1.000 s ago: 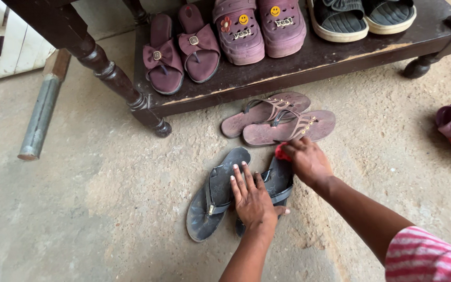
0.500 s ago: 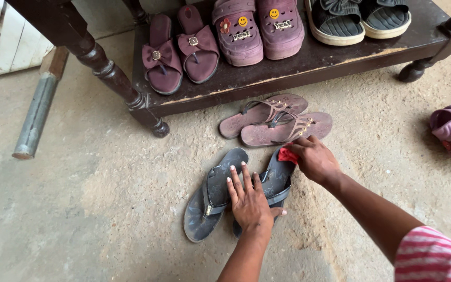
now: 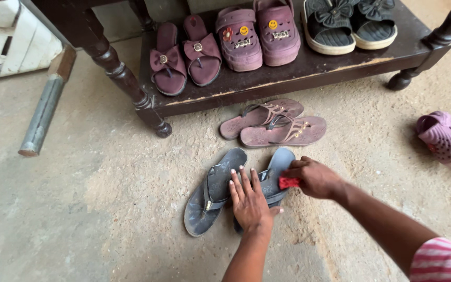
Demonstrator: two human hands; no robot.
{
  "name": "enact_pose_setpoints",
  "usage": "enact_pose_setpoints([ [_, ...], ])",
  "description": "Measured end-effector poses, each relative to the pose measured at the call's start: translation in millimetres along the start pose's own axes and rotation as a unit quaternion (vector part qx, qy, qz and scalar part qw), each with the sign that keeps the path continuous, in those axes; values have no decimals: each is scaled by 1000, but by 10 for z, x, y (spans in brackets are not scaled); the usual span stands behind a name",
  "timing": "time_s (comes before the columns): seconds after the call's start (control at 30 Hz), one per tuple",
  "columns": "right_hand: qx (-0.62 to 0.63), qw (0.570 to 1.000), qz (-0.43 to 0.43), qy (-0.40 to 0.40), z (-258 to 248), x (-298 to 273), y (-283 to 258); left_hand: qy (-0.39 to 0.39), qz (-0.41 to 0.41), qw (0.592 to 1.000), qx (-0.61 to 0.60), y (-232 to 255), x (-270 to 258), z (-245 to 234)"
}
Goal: The person wipes several pairs of sandals and flip-flops with a red cloth, then places them on a two-tier shoe rack. The person handles each pair one at a time, wiping the soles and straps before arranging them on the lower shelf.
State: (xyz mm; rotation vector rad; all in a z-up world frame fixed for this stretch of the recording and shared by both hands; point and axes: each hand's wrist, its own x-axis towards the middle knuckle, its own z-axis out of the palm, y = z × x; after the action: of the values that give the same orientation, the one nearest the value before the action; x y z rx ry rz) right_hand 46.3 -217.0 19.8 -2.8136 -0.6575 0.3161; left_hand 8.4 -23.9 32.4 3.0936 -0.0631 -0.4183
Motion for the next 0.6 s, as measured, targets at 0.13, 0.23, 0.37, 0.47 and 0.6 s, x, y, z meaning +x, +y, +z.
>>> enact_pose_setpoints([
  [0.13,-73,984,131,-101,-283,-31,105,23,-10,999,-46,-5,-116,115],
  [0.23,-67,991,100,-57,-244,28,70,26,-39,993,-104,-106,-153,160],
  [0.37,-32,998,-18,57,14,174,-183,19,-28,990,-134,-266,-235,228],
  [0.47,-49,996,-70,26,175,268,-446,70,6,986,-152,-304,-288,276],
  [0.6,-83,994,-63,-41,213,321,-641,43,-1,987,-155,-296,-260,286],
])
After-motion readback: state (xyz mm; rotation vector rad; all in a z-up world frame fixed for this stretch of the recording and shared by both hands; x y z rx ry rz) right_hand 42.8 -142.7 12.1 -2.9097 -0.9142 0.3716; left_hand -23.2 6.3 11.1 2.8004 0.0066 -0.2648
